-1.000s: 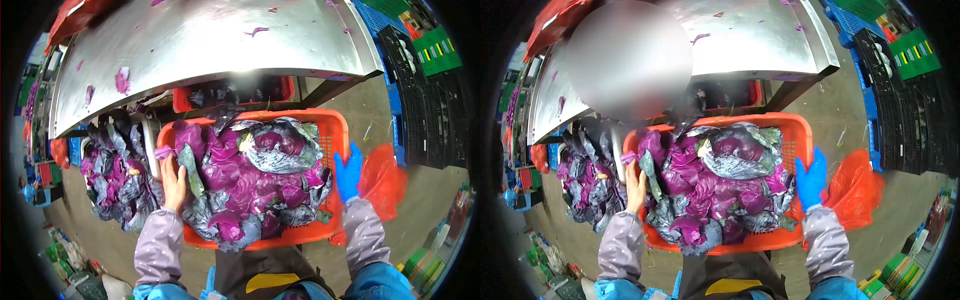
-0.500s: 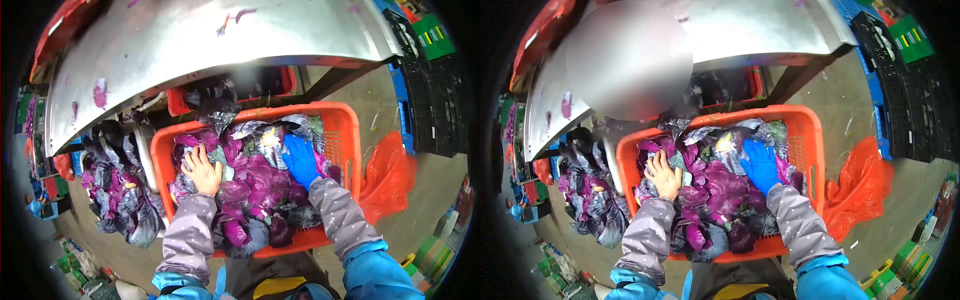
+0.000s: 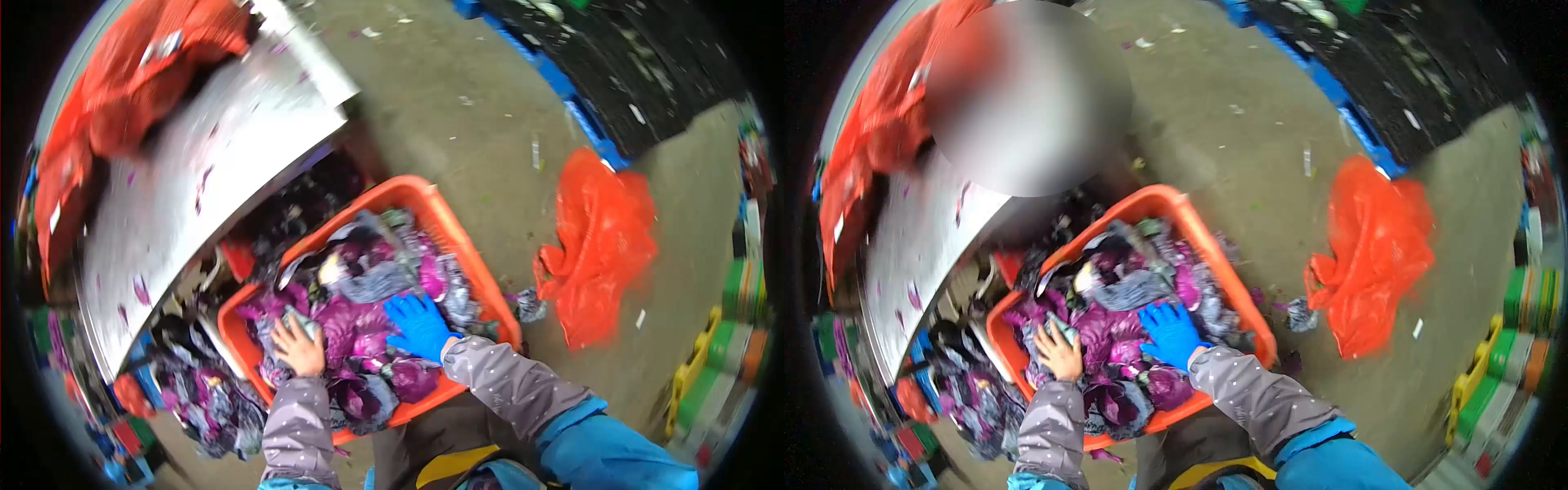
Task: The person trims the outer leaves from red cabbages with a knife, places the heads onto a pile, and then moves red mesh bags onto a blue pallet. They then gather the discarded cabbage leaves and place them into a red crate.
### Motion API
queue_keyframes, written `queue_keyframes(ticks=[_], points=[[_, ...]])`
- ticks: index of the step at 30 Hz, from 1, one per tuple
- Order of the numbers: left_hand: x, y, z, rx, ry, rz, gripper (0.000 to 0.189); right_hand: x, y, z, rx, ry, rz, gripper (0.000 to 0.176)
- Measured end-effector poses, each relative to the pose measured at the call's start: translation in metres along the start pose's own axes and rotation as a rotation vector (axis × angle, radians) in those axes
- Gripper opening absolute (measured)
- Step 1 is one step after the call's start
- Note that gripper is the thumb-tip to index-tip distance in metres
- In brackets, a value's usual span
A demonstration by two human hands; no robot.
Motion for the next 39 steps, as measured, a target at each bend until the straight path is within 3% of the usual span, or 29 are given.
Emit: queue_keyframes(ticks=[3, 5, 9, 13, 15, 19, 23, 25, 26, 27, 28, 29, 30, 31, 34, 37, 39], points=[[-0.037, -0.002, 0.007, -0.012, 0.221, 0.106, 0.073, -0.060, 0.044, -0.011, -0.045, -0.280, -0.125, 0.045], [-0.040, -0.001, 0.021, -0.005, 0.208, 0.073, 0.073, -0.098, 0.088, -0.032, -0.044, -0.494, -0.348, 0.032], [-0.071, 0.022, -0.006, 0.055, 0.269, 0.110, 0.067, -0.170, 0.198, -0.101, 0.412, -0.495, -0.102, 0.035], [-0.090, 0.052, -0.071, 0.119, 0.387, 0.245, 0.055, -0.192, 0.317, -0.160, 0.813, -0.502, -0.246, 0.035], [-0.088, 0.061, -0.103, 0.197, 0.464, 0.272, 0.054, -0.197, 0.359, -0.181, 0.916, -0.541, -0.270, 0.037], [-0.067, 0.065, -0.155, 0.159, 0.553, 0.358, 0.067, -0.209, 0.392, -0.203, 1.000, -0.413, -0.206, 0.037], [-0.025, 0.054, -0.210, -0.218, 0.592, 0.548, 0.088, -0.245, 0.393, -0.220, 0.979, -0.414, -0.141, 0.038], [0.002, 0.058, -0.241, -0.296, 0.664, 0.491, 0.087, -0.245, 0.413, -0.254, 0.965, -0.286, 0.010, 0.038], [0.055, 0.063, -0.247, -0.273, 0.545, 0.354, 0.080, -0.249, 0.424, -0.272, 0.994, -0.243, 0.061, 0.040], [0.071, 0.070, -0.266, -0.337, 0.373, 0.393, 0.071, -0.248, 0.444, -0.297, 0.967, -0.185, 0.159, 0.041], [0.087, 0.079, -0.280, -0.359, 0.276, 0.202, 0.068, -0.247, 0.470, -0.327, 1.064, -0.266, 0.193, 0.039], [0.101, 0.096, -0.296, -0.394, 0.163, 0.030, 0.065, -0.282, 0.457, -0.319, 1.168, -0.203, 0.398, 0.044], [0.083, 0.103, -0.301, -0.381, 0.125, 0.110, 0.065, -0.291, 0.469, -0.333, 1.168, -0.299, 0.331, 0.040], [0.061, 0.108, -0.298, -0.308, 0.085, 0.174, 0.064, -0.315, 0.456, -0.337, 1.054, -0.202, 0.396, 0.041], [0.026, 0.105, -0.284, -0.344, 0.380, 0.349, 0.063, -0.351, 0.392, -0.378, 1.023, -0.247, 0.543, 0.043], [-0.006, 0.095, -0.270, -0.453, 0.552, 0.160, 0.050, -0.370, 0.349, -0.457, 0.877, -0.138, 0.347, 0.043], [-0.037, 0.079, -0.260, -0.473, 0.562, 0.248, 0.042, -0.424, 0.253, -0.431, 1.019, -0.437, 0.081, 0.043]])
Point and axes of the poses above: each hand's wrist, its own y-axis away from the middle knuckle, its own x-axis out of the palm, z = x × y, the point moved 2 cm from there along -y, towards the middle knuckle, and after that the axes turned 1 degree about -x, right-handed, at the moved point
